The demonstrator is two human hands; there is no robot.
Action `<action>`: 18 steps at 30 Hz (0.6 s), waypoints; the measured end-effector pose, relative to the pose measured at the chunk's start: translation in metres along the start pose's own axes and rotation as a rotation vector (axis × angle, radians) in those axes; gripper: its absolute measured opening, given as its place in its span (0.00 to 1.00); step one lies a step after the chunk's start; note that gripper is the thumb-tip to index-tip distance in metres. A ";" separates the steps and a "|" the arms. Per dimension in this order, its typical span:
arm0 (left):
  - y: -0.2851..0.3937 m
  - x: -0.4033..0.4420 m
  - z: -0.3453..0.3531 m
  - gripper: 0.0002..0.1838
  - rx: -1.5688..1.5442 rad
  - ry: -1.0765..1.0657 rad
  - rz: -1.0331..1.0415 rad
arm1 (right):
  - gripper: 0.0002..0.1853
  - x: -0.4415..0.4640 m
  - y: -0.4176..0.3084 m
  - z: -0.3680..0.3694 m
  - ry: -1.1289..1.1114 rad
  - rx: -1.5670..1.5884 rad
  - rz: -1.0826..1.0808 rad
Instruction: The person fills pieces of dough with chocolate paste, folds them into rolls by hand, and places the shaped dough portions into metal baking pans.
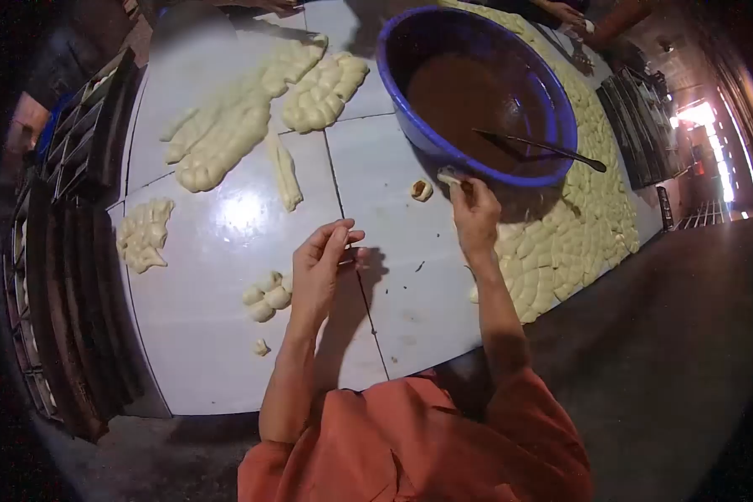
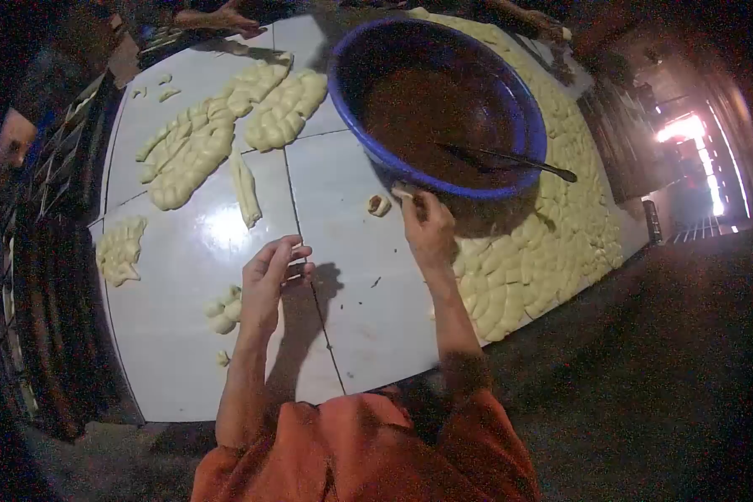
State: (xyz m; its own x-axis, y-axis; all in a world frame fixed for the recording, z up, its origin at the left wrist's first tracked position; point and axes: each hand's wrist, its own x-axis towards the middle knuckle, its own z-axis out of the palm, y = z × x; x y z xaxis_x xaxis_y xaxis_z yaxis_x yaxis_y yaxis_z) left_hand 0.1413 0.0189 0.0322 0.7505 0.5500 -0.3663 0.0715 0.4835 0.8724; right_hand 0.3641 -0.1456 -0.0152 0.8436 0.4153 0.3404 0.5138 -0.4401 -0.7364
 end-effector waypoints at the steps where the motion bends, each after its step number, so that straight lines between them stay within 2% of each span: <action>1: -0.001 0.000 -0.003 0.24 0.004 0.006 0.000 | 0.11 -0.001 0.007 0.010 0.109 -0.187 -0.051; 3: -0.003 0.001 -0.006 0.24 -0.087 0.022 -0.023 | 0.14 -0.002 0.005 0.019 -0.081 -0.074 -0.043; 5: 0.004 -0.002 -0.005 0.25 -0.059 0.037 -0.042 | 0.14 -0.007 -0.008 0.016 -0.130 -0.187 -0.006; 7: 0.004 -0.002 -0.006 0.28 -0.170 0.022 -0.052 | 0.15 -0.008 -0.021 0.006 -0.180 -0.268 0.029; 8: 0.004 -0.002 -0.005 0.31 -0.208 0.004 -0.048 | 0.15 -0.012 -0.016 0.003 -0.179 -0.324 -0.053; 11: 0.006 0.004 0.006 0.38 -0.375 -0.034 -0.048 | 0.15 -0.025 -0.044 -0.013 -0.126 -0.264 -0.020; 12: 0.009 0.006 0.013 0.38 -0.372 -0.041 -0.045 | 0.15 -0.032 -0.046 -0.012 -0.043 -0.092 0.016; 13: 0.012 0.008 0.022 0.40 -0.395 -0.061 -0.024 | 0.15 -0.036 -0.049 -0.014 -0.029 -0.098 0.017; 15: 0.010 0.024 0.039 0.47 -0.411 -0.131 -0.005 | 0.14 -0.040 -0.062 -0.022 -0.154 0.196 0.088; 17: 0.028 0.034 0.073 0.49 -0.339 -0.202 0.112 | 0.13 -0.040 -0.071 -0.030 -0.124 0.247 0.159; 18: 0.033 0.044 0.090 0.50 -0.316 -0.243 0.164 | 0.13 -0.041 -0.064 -0.033 -0.108 0.220 0.074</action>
State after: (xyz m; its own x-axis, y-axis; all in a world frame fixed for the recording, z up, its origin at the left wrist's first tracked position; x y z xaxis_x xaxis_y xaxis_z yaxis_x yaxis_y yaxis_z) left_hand 0.2364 -0.0022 0.0738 0.8706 0.4793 -0.1110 -0.2384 0.6084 0.7570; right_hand 0.3017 -0.1604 0.0371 0.8498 0.4765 0.2254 0.3953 -0.2932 -0.8705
